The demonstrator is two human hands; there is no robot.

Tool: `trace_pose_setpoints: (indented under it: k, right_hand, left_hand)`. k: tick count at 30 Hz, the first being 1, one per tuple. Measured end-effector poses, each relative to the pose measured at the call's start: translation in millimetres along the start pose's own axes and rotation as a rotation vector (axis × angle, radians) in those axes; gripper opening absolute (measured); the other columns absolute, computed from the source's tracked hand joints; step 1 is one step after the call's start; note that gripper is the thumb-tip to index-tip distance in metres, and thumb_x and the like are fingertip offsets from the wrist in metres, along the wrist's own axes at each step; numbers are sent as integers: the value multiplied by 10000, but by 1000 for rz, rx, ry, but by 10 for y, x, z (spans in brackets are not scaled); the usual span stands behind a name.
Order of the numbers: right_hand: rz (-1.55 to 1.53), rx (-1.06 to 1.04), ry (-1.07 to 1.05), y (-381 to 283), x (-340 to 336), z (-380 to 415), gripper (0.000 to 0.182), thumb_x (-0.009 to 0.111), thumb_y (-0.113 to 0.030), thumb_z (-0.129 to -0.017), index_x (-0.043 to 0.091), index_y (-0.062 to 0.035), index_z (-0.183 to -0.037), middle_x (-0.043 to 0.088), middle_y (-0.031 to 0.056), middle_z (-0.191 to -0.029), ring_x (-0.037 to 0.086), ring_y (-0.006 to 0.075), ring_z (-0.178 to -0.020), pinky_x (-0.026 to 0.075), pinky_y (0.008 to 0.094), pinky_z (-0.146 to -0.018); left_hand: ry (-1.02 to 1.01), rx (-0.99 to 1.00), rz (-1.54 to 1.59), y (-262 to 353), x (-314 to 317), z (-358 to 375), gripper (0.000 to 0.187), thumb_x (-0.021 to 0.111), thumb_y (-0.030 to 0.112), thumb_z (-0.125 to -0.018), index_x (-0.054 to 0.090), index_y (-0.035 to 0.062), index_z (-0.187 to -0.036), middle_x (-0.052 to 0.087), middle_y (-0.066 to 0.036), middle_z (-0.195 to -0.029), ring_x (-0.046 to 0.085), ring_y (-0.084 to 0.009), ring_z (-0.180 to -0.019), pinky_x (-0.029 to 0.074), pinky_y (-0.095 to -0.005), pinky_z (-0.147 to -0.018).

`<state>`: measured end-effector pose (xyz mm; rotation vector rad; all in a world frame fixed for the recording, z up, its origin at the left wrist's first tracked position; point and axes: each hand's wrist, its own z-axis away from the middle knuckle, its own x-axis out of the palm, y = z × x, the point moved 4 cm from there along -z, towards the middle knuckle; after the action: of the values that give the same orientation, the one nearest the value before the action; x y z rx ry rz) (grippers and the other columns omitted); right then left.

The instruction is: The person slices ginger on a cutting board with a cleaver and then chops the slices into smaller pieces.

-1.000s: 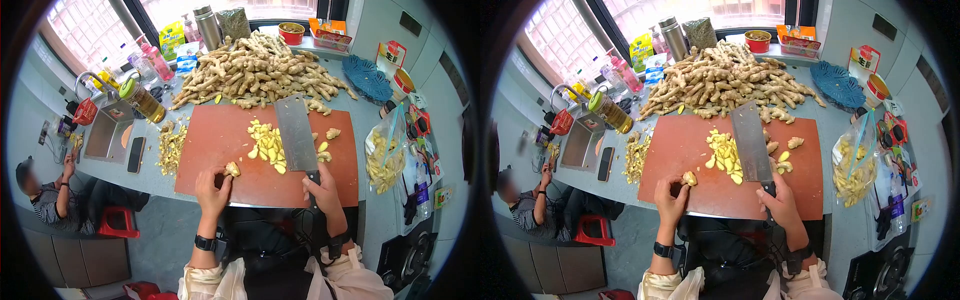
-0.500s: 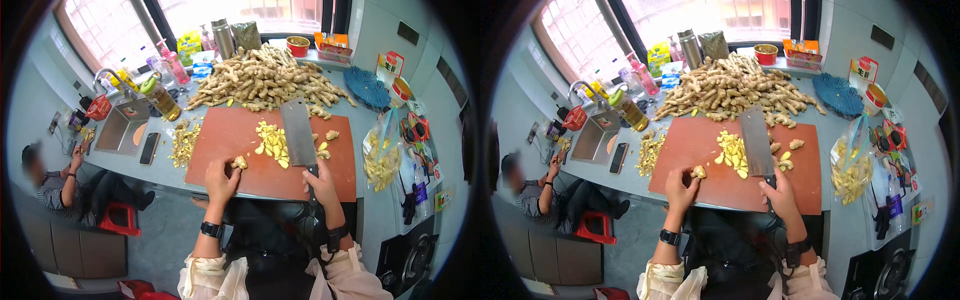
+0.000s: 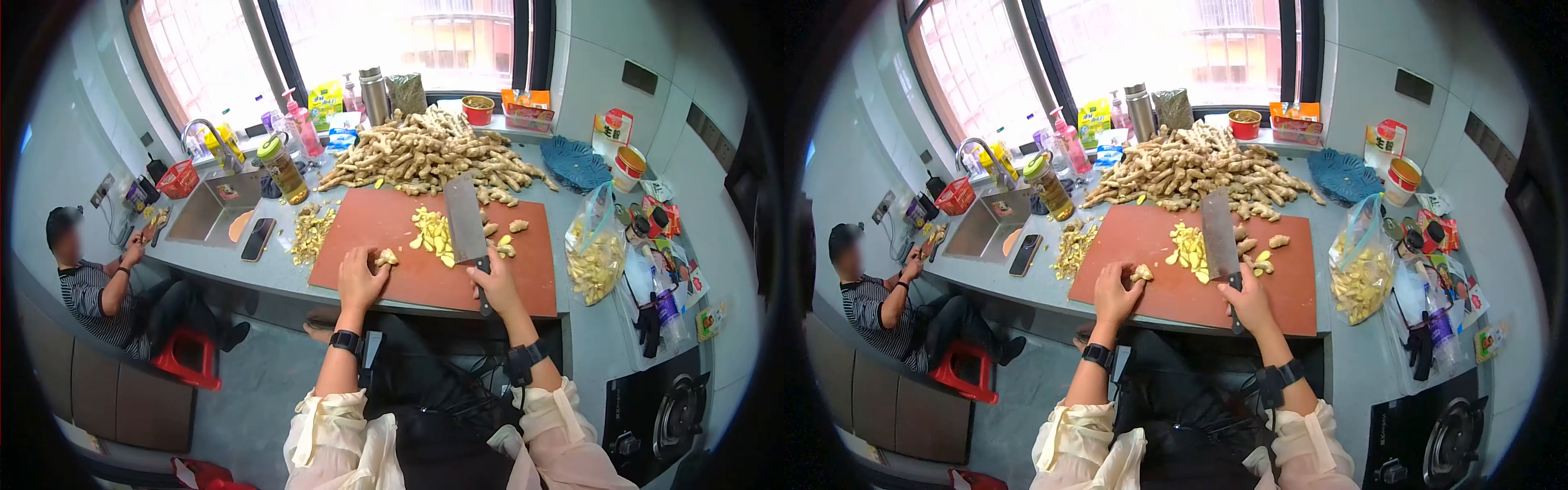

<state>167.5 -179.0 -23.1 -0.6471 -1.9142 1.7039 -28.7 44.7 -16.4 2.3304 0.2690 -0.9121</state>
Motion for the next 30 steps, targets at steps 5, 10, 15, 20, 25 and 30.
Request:
trace_pose_setpoints:
  k: [5, 10, 15, 20, 25, 30]
  right_hand:
    - [2, -20, -6, -36, 23, 9, 291, 686, -120, -919, 561, -31, -1166, 563, 15, -714, 568, 103, -525, 479, 266, -480]
    - [2, -34, 6, -36, 24, 8, 289, 689, -114, -907, 567, -28, -1154, 568, 17, -708, 571, 106, -524, 479, 265, -480]
    - [23, -31, 10, -91, 28, 14, 296, 691, -111, -899, 566, -25, -1154, 566, 17, -703, 569, 110, -521, 481, 267, -480]
    - [29, -25, 24, -97, 36, 34, 341, 690, -108, -899, 567, -22, -1205, 568, 14, -712, 570, 110, -528, 487, 270, -480]
    - [11, -2, 25, -71, 20, 37, 377, 687, -103, -905, 555, -22, -1249, 567, 16, -733, 567, 105, -539, 486, 263, -481]
    - [-25, 25, 21, -65, -19, 40, 576, 659, -68, -905, 489, -27, -1454, 576, 23, -742, 572, 106, -543, 493, 260, -489]
  left_hand:
    - [5, -3, -33, 13, -19, 1, 348, 794, 267, -787, 671, 104, -1069, 674, -83, -1038, 637, -304, -1012, 490, -443, -870]
    - [-5, -7, -17, -14, -1, 1, 349, 787, 274, -790, 668, 97, -1066, 662, -89, -1031, 633, -308, -1018, 491, -443, -878]
    - [-5, -9, -33, 2, -16, -3, 346, 780, 278, -798, 666, 91, -1066, 657, -94, -1031, 629, -314, -1016, 490, -447, -880]
    - [-19, -26, -29, -9, -9, 6, 362, 785, 286, -799, 665, 93, -1081, 663, -90, -1034, 630, -310, -1019, 493, -451, -878]
    - [-11, -11, -5, -7, -27, 18, 375, 789, 286, -796, 670, 97, -1097, 680, -65, -1043, 632, -300, -1023, 497, -448, -885]
    - [-26, -19, 5, 0, -40, 8, 372, 770, 275, -807, 660, 97, -1114, 674, -70, -1034, 625, -305, -1015, 488, -450, -873]
